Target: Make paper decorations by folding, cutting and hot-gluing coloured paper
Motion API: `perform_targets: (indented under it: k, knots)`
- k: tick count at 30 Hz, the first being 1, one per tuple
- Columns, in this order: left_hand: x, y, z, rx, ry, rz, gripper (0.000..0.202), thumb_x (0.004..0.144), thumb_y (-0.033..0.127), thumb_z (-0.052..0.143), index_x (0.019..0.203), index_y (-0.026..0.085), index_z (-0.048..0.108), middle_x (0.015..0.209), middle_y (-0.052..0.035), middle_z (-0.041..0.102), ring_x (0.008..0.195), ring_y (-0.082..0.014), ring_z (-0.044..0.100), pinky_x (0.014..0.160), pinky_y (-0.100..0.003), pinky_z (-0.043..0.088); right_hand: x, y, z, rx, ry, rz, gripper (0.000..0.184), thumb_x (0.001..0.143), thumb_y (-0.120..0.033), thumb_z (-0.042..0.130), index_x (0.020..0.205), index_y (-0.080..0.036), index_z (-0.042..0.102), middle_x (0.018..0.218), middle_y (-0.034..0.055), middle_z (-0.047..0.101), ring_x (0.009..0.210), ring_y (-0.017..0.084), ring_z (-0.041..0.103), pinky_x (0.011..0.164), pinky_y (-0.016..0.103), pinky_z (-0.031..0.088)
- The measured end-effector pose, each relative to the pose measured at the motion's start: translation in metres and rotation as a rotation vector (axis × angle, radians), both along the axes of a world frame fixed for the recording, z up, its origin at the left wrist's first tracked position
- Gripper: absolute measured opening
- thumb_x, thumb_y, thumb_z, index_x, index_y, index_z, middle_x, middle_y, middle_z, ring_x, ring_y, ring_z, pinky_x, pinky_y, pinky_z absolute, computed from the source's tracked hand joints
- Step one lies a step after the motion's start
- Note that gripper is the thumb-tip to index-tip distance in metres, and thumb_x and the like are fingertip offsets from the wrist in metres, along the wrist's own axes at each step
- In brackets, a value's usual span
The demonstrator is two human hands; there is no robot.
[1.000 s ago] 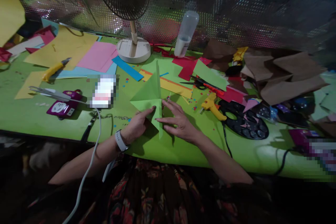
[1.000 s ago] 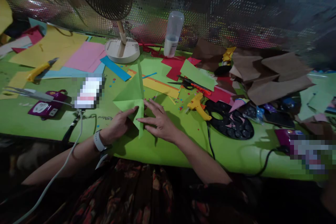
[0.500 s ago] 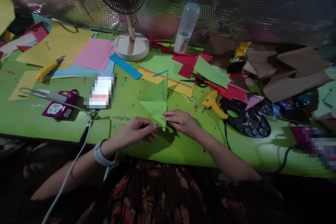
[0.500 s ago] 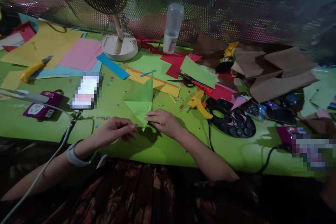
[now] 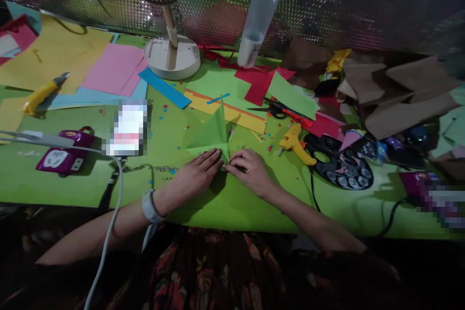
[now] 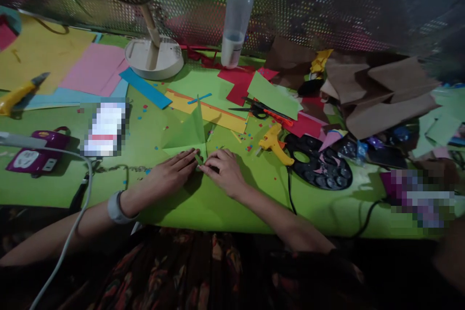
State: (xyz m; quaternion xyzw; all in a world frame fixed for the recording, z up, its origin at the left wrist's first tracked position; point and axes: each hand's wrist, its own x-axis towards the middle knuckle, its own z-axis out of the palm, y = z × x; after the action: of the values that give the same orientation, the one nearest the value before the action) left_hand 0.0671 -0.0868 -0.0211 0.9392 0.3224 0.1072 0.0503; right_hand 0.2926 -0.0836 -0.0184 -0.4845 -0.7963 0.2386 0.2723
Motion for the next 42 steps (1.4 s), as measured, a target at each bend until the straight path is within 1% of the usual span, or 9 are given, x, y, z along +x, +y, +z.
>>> perform_targets:
  k: [6,14,18,22,27,33,36,40,42]
  knots:
    - [-0.007,0.004,0.001,-0.021,-0.032,-0.023,0.049,0.095,0.010,0.043,0.144,0.008,0.046,0.151,-0.0174,0.045,0.142,-0.0251,0.040,0.117,-0.039,0.039,-0.007,0.007,0.010,-0.156,-0.092,-0.155,0.028,0.094,-0.041,0.060,0.076,-0.020,0.066,0.088,0.0045,0.065,0.090,0.021,0.057,0.081,0.035,0.041]
    - [-0.012,0.007,-0.006,-0.048,-0.056,-0.063,0.049,0.097,0.013,0.039,0.146,0.007,0.042,0.153,-0.0173,0.041,0.144,-0.0248,0.036,0.120,-0.042,0.032,-0.003,0.014,0.018,-0.352,-0.049,-0.107,0.031,0.097,-0.044,0.054,0.077,-0.021,0.063,0.076,0.0001,0.062,0.066,0.014,0.053,0.060,0.027,0.036]
    - [-0.015,0.007,-0.007,-0.047,-0.093,-0.092,0.050,0.097,0.013,0.039,0.147,0.009,0.042,0.152,-0.0161,0.044,0.144,-0.0229,0.036,0.121,-0.040,0.032,-0.002,0.009,0.020,-0.296,-0.010,-0.101,0.037,0.097,-0.049,0.052,0.074,-0.021,0.062,0.076,0.0016,0.061,0.070,0.016,0.055,0.063,0.027,0.038]
    - [-0.016,0.009,-0.005,-0.048,-0.072,-0.118,0.047,0.098,0.015,0.039,0.144,0.009,0.045,0.151,-0.0161,0.045,0.144,-0.0231,0.036,0.120,-0.039,0.033,-0.003,0.005,0.016,-0.204,0.144,-0.060,0.031,0.096,-0.046,0.055,0.079,-0.022,0.065,0.083,0.0025,0.062,0.078,0.016,0.059,0.069,0.028,0.043]
    - [-0.015,0.011,0.002,-0.030,-0.079,-0.113,0.043,0.100,0.029,0.046,0.138,0.007,0.052,0.145,-0.0184,0.052,0.138,-0.0256,0.046,0.117,-0.041,0.038,-0.002,0.005,0.008,-0.241,0.216,-0.002,0.019,0.094,-0.036,0.061,0.083,-0.022,0.065,0.078,0.0003,0.064,0.072,0.015,0.059,0.067,0.027,0.044]
    - [-0.009,0.004,0.014,-0.046,-0.028,-0.034,0.045,0.098,0.033,0.050,0.137,0.010,0.053,0.145,-0.0190,0.052,0.132,-0.0288,0.054,0.108,-0.044,0.049,0.012,0.012,0.017,-0.280,0.266,0.056,0.007,0.089,-0.029,0.067,0.088,-0.022,0.068,0.082,0.0006,0.068,0.076,0.015,0.062,0.072,0.027,0.047]
    - [-0.006,0.001,0.018,-0.038,-0.042,-0.009,0.045,0.098,0.034,0.052,0.135,0.009,0.055,0.143,-0.0195,0.053,0.131,-0.0294,0.054,0.107,-0.044,0.049,0.016,0.014,0.018,-0.357,0.268,0.043,0.012,0.087,-0.033,0.069,0.086,-0.021,0.069,0.080,0.0009,0.069,0.075,0.015,0.063,0.070,0.028,0.048]
    - [-0.005,0.001,0.017,-0.036,-0.049,-0.008,0.042,0.099,0.031,0.050,0.134,0.009,0.056,0.142,-0.0183,0.055,0.132,-0.0275,0.053,0.109,-0.042,0.048,0.011,0.012,0.013,-0.543,0.347,-0.062,0.027,0.086,-0.047,0.065,0.082,-0.021,0.063,0.068,-0.0016,0.064,0.058,0.014,0.060,0.056,0.026,0.047]
    - [-0.005,0.001,0.014,-0.042,-0.045,-0.011,0.044,0.098,0.030,0.050,0.136,0.009,0.054,0.144,-0.0194,0.053,0.135,-0.0283,0.050,0.110,-0.043,0.047,0.007,0.011,0.012,-0.560,0.339,-0.119,0.030,0.087,-0.051,0.063,0.082,-0.021,0.061,0.063,-0.0033,0.060,0.051,0.012,0.057,0.051,0.025,0.046]
